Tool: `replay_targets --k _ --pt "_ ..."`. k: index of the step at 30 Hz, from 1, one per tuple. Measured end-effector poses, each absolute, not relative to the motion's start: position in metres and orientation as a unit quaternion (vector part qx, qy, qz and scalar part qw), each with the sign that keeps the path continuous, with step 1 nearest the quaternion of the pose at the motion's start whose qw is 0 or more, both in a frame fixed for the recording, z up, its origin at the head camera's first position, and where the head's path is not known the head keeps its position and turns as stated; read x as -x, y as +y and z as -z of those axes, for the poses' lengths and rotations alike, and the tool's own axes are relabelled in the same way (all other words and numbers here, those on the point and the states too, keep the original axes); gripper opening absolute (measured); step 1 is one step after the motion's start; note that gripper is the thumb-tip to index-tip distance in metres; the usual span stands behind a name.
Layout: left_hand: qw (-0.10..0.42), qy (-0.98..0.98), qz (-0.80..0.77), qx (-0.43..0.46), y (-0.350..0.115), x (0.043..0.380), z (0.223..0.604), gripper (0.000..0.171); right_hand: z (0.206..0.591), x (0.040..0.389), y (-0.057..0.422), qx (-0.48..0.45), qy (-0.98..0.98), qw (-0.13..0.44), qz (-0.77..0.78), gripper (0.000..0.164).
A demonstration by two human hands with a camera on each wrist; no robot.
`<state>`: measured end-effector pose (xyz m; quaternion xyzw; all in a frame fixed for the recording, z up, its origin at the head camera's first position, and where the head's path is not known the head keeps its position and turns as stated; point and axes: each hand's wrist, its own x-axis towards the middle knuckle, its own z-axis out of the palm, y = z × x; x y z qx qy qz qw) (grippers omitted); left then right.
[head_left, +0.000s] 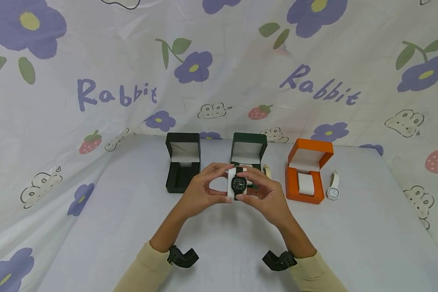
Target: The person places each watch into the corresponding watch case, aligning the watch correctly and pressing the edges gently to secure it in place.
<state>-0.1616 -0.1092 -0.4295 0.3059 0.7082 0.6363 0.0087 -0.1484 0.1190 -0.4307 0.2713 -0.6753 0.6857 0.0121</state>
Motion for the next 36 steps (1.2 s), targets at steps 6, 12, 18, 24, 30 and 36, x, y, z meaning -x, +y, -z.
replay_targets --k 6,12,18,24,30,36 --pt "0.012 0.71 -0.632 -0.311 -0.1089 0.1624 0.4296 0.08 0.4309 0.1485 0.1199 -0.272 -0.678 0.014 -0.683 0.051" --pt "0.014 0.711 -0.628 -0.316 -0.1087 0.1629 0.43 0.08 0.4307 0.149 0.1209 -0.272 -0.681 0.012 -0.679 0.052" --pt "0.023 0.708 -0.631 -0.315 -0.1088 0.1632 0.4307 0.081 0.4304 0.1483 0.1218 -0.277 -0.678 0.007 -0.681 0.051" --pt "0.03 0.705 -0.635 -0.315 -0.1095 0.1635 0.4326 0.083 0.4313 0.1484 0.1221 -0.289 -0.67 0.001 -0.684 0.051" --pt "0.026 0.705 -0.632 -0.32 -0.11 0.164 0.4339 0.081 0.4321 0.1484 0.1219 -0.287 -0.679 0.006 -0.676 0.051" --pt "0.018 0.706 -0.63 -0.322 -0.1103 0.1643 0.4342 0.081 0.4311 0.1488 0.1208 -0.279 -0.689 0.016 -0.668 0.048"
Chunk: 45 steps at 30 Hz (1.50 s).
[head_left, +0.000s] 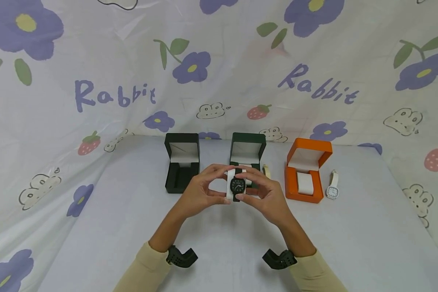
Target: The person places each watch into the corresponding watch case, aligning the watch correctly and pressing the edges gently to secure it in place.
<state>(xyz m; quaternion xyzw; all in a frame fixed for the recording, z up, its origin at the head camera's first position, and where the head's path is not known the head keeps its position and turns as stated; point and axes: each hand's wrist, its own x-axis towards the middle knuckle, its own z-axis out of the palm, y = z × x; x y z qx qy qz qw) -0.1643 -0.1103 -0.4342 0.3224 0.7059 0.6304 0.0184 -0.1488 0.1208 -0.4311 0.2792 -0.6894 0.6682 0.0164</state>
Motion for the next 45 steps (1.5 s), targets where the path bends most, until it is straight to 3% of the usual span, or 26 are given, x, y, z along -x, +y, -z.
replay_targets --k 10,19,45 --pt "0.019 0.707 -0.63 -0.321 -0.109 0.162 0.431 0.083 0.429 0.149 0.122 -0.282 -0.685 0.012 -0.671 0.05" --pt "0.021 0.705 -0.638 -0.309 -0.113 0.163 0.43 0.084 0.423 0.153 0.128 -0.294 -0.741 0.022 -0.603 0.087" --pt "0.04 0.71 -0.628 -0.316 -0.115 0.165 0.435 0.086 0.424 0.154 0.131 -0.308 -0.764 0.006 -0.567 0.085"
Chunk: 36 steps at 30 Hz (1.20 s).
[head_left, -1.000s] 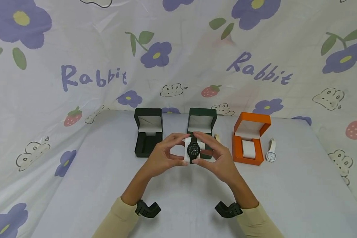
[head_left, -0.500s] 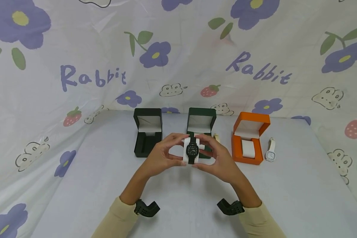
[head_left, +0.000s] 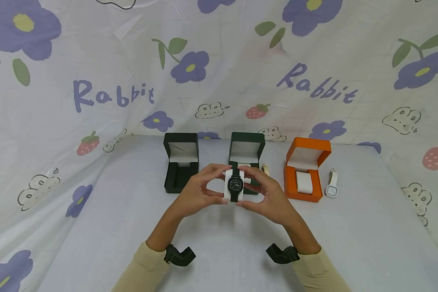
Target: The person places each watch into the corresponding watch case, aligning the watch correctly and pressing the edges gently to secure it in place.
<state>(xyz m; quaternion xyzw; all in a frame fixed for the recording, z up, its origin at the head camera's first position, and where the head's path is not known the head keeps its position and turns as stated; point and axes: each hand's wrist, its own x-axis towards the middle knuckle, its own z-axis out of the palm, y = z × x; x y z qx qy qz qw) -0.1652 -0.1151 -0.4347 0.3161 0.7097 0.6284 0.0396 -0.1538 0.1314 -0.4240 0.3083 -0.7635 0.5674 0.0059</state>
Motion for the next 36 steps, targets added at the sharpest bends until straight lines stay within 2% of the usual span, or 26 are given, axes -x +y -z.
replay_targets --k 9,24,36 --pt "0.037 0.711 -0.628 -0.313 -0.114 0.165 0.433 0.085 0.425 0.153 0.132 -0.309 -0.781 0.031 -0.541 0.084" --pt "0.039 0.714 -0.624 -0.316 -0.115 0.165 0.433 0.087 0.415 0.148 0.127 -0.291 -0.787 0.004 -0.544 0.085" --pt "0.035 0.705 -0.633 -0.319 -0.117 0.167 0.436 0.084 0.424 0.154 0.129 -0.33 -0.772 0.045 -0.542 0.096"
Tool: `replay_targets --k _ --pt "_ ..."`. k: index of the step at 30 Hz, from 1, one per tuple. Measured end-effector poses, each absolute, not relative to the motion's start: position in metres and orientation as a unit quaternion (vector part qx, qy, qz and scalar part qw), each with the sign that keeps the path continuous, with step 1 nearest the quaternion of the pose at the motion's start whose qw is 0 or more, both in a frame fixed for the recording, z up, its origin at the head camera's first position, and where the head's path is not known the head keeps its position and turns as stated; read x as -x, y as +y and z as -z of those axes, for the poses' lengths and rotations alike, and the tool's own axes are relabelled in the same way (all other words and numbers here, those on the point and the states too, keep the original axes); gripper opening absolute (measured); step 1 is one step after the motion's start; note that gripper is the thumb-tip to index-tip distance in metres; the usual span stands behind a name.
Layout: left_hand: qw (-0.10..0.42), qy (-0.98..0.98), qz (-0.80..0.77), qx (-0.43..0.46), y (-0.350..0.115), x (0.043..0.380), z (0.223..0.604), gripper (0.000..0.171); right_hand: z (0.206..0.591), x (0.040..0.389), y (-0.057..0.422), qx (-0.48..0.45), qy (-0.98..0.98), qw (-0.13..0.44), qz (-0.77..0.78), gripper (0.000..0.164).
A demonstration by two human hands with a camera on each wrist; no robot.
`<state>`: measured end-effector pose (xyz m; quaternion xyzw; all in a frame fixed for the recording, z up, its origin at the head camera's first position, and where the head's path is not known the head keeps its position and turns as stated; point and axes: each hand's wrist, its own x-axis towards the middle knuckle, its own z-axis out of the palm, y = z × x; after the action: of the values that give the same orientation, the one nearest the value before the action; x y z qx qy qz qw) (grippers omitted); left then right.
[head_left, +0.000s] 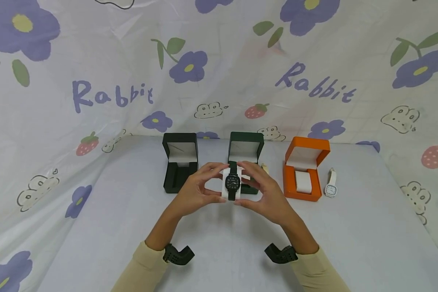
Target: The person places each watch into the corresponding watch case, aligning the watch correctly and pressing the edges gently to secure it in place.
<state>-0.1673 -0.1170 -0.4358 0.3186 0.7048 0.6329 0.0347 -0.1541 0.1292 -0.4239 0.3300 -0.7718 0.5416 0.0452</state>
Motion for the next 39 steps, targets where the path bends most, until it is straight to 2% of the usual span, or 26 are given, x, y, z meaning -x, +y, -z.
replay_targets --k 15,20,28,39 --pt "0.038 0.728 -0.609 -0.313 -0.117 0.168 0.435 0.088 0.416 0.148 0.128 -0.304 -0.793 0.05 -0.526 0.087" --pt "0.022 0.732 -0.602 -0.32 -0.118 0.171 0.437 0.086 0.407 0.144 0.124 -0.302 -0.791 0.048 -0.53 0.084" --pt "-0.025 0.758 -0.564 -0.326 -0.12 0.174 0.436 0.082 0.424 0.159 0.13 -0.306 -0.793 0.057 -0.525 0.088" --pt "-0.035 0.774 -0.558 -0.297 -0.123 0.166 0.449 0.081 0.432 0.154 0.128 -0.296 -0.818 0.081 -0.486 0.086"
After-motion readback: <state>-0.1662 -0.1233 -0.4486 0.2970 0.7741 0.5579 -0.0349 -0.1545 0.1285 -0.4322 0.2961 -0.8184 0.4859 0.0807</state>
